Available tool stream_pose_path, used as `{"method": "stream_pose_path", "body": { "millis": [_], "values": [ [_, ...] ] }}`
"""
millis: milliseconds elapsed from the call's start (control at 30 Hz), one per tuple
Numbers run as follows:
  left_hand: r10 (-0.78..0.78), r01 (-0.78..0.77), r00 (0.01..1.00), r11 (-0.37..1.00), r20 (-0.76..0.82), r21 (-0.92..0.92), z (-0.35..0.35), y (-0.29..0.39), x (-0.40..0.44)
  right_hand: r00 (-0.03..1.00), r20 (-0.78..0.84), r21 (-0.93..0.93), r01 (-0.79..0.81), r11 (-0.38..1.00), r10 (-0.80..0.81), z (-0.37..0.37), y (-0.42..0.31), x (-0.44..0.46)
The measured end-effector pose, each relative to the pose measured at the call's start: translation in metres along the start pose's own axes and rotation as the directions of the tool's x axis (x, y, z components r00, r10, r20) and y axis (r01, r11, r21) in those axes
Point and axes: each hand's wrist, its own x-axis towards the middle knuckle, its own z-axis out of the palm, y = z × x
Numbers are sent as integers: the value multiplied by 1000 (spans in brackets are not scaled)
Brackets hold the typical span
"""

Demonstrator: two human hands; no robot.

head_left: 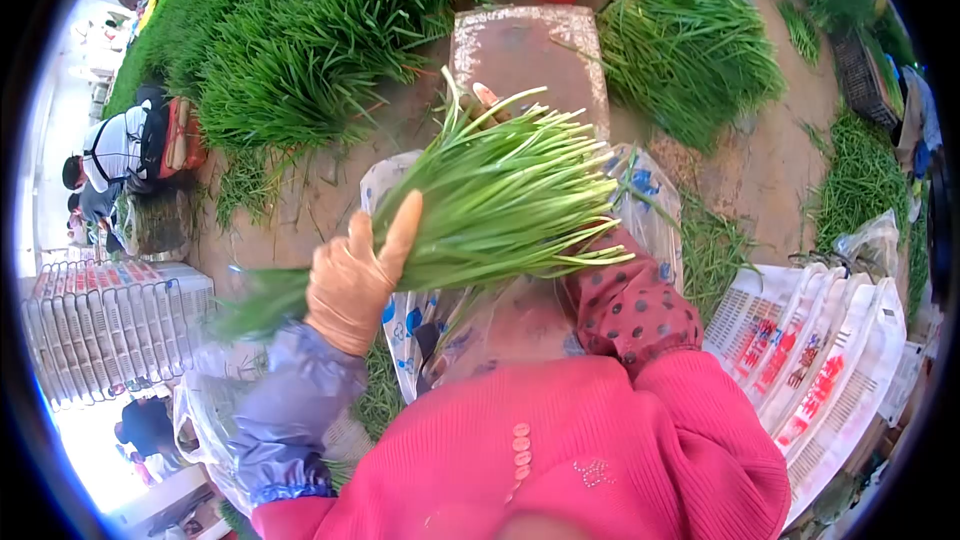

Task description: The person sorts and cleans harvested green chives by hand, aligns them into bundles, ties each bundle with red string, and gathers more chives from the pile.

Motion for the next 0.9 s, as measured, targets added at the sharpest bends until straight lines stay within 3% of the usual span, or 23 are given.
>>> {"method": "stream_pose_path", "body": {
  "millis": [167,333,400,767,900],
  "values": [
    [-72,90,995,940,64,-329,36,54,-53,999,-29,-88,-31,996,29,-4,4,-10],
    [-141,131,990,917,0,-378,56,79,-71,997,-61,-156,-45,987,35,-5,13,-18],
    [-113,95,993,948,-43,-304,62,80,-72,997,-69,-174,-52,983,40,-5,16,-22],
    [-66,70,998,943,25,-326,68,82,-74,995,-85,-223,-74,972,56,-5,21,-29],
    [10,115,982,763,189,-637,58,66,-67,996,-78,-222,-59,973,42,-8,13,-26]
  ]
}}
